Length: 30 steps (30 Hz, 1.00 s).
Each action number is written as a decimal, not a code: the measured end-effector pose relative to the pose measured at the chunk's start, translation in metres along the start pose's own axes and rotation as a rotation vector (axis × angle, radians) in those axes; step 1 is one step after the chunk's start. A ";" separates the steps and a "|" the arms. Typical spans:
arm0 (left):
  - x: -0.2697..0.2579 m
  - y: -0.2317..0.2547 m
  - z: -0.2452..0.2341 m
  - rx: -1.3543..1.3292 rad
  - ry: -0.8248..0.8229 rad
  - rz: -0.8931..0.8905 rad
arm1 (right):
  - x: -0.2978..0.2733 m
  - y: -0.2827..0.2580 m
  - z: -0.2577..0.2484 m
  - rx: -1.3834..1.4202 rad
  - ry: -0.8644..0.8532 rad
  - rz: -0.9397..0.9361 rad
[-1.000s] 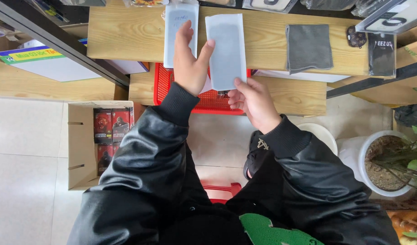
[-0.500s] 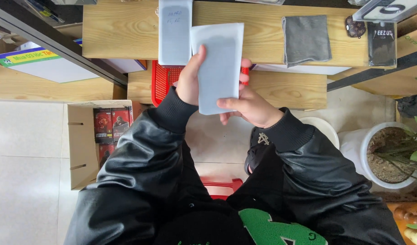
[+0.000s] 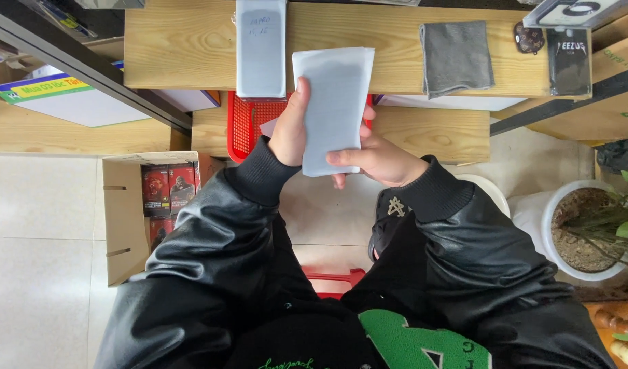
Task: Inspecting various screen protectors by removing them from their packaging sleeves and examining them.
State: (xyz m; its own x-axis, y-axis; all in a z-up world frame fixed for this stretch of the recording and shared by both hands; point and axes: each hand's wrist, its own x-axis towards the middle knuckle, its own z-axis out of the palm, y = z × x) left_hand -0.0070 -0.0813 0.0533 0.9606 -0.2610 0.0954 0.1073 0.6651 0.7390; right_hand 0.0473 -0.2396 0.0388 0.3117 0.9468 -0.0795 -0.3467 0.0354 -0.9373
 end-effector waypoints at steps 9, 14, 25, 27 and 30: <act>-0.007 0.006 0.022 0.116 0.189 -0.011 | -0.002 0.006 -0.002 0.177 0.062 -0.014; -0.008 0.014 0.044 0.206 0.348 0.014 | -0.001 -0.006 0.004 0.369 0.054 -0.057; -0.009 -0.022 0.007 0.063 0.278 0.138 | -0.006 -0.023 0.008 0.090 0.081 -0.095; -0.003 -0.029 -0.006 0.061 0.301 0.176 | -0.005 -0.026 0.004 -0.032 0.121 -0.098; -0.011 -0.022 -0.005 0.009 0.265 0.170 | -0.009 0.012 -0.035 -0.030 0.192 -0.156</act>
State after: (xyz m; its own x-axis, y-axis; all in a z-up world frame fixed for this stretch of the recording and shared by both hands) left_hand -0.0186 -0.0894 0.0327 0.9981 0.0457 0.0417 -0.0617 0.6772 0.7332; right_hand 0.0713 -0.2594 0.0160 0.5229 0.8523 0.0071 -0.2551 0.1644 -0.9528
